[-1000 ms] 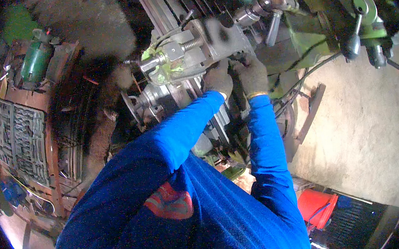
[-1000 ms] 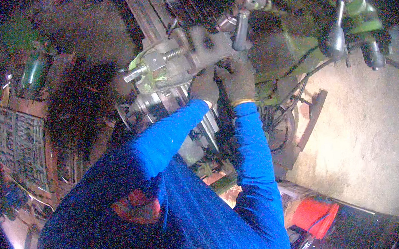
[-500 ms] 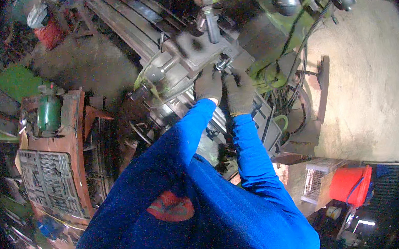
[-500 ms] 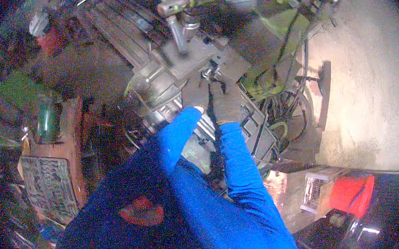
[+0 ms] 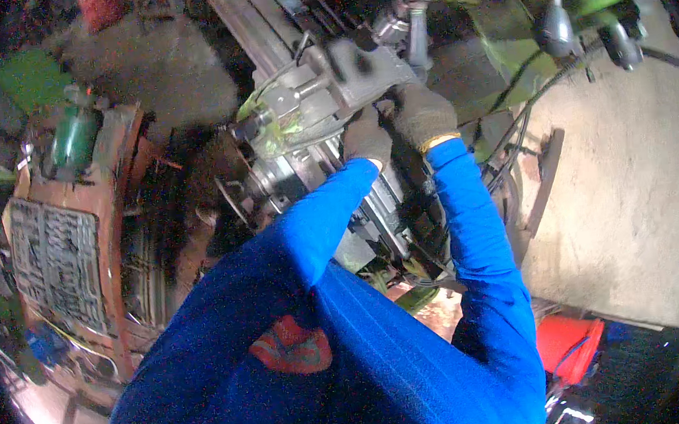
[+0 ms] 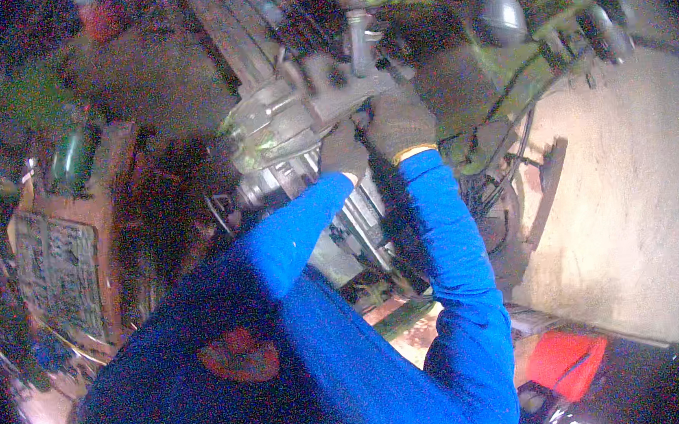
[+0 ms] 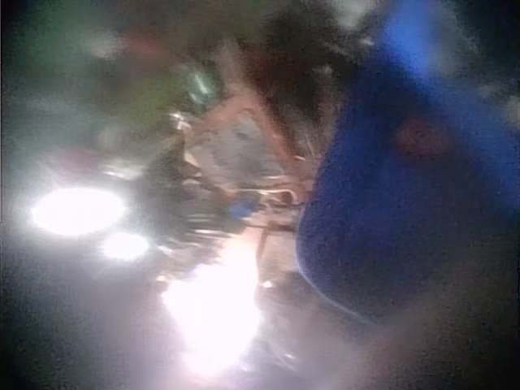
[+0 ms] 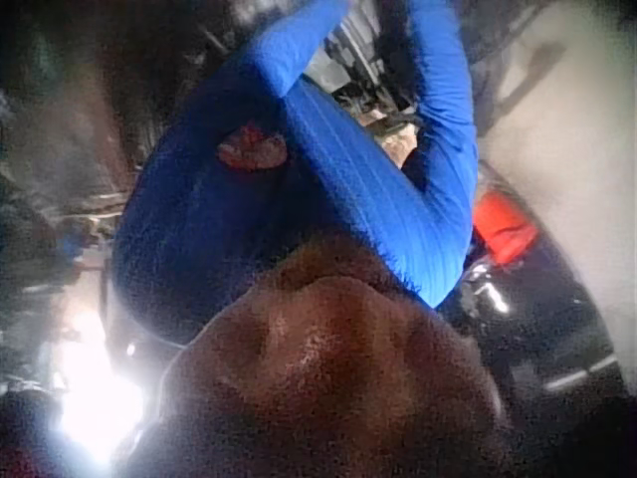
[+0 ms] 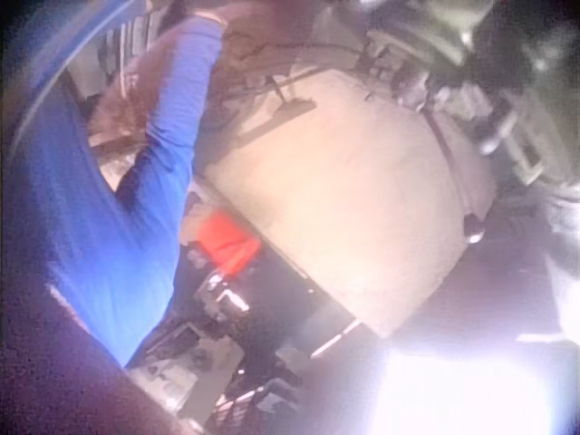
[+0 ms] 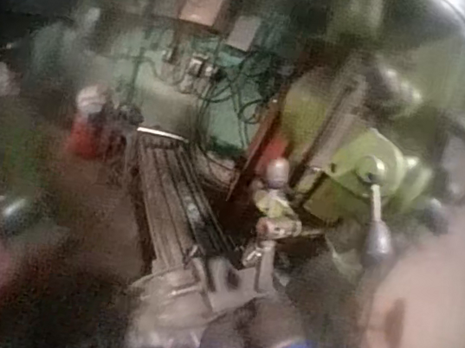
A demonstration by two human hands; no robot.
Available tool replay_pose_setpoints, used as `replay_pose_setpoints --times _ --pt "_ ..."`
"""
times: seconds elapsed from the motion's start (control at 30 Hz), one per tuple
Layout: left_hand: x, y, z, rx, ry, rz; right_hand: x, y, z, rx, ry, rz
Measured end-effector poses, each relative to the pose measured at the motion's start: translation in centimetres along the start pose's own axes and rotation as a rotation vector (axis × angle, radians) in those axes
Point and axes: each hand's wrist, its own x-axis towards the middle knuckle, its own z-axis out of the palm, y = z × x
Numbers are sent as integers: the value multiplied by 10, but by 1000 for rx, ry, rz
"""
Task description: The person operates a milling machine in a workshop. They adjust the machine's controls and use a tool to work on a metal part secured in the machine's vise.
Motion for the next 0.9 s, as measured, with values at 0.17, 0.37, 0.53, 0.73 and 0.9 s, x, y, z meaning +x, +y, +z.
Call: replay_pose_setpoints --times 0.17,0.37,0.53,0.73,0.9 --pt "-5 7 -12 -39 -64 -32 1 11 1 31 1 -196" --pt "6 3 -10 29 -114 -89 19 -12 -8 -99 -139 -77" --pt "-2 -5 -4 -12 -6 16 28 6 6 -30 -141 -113" --pt "11 -17 9 -9 -104 -28 5 -11 0 159 29 36" --pt "-6 0 -5 -85 -84 8 -33 -5 27 602 332 119"
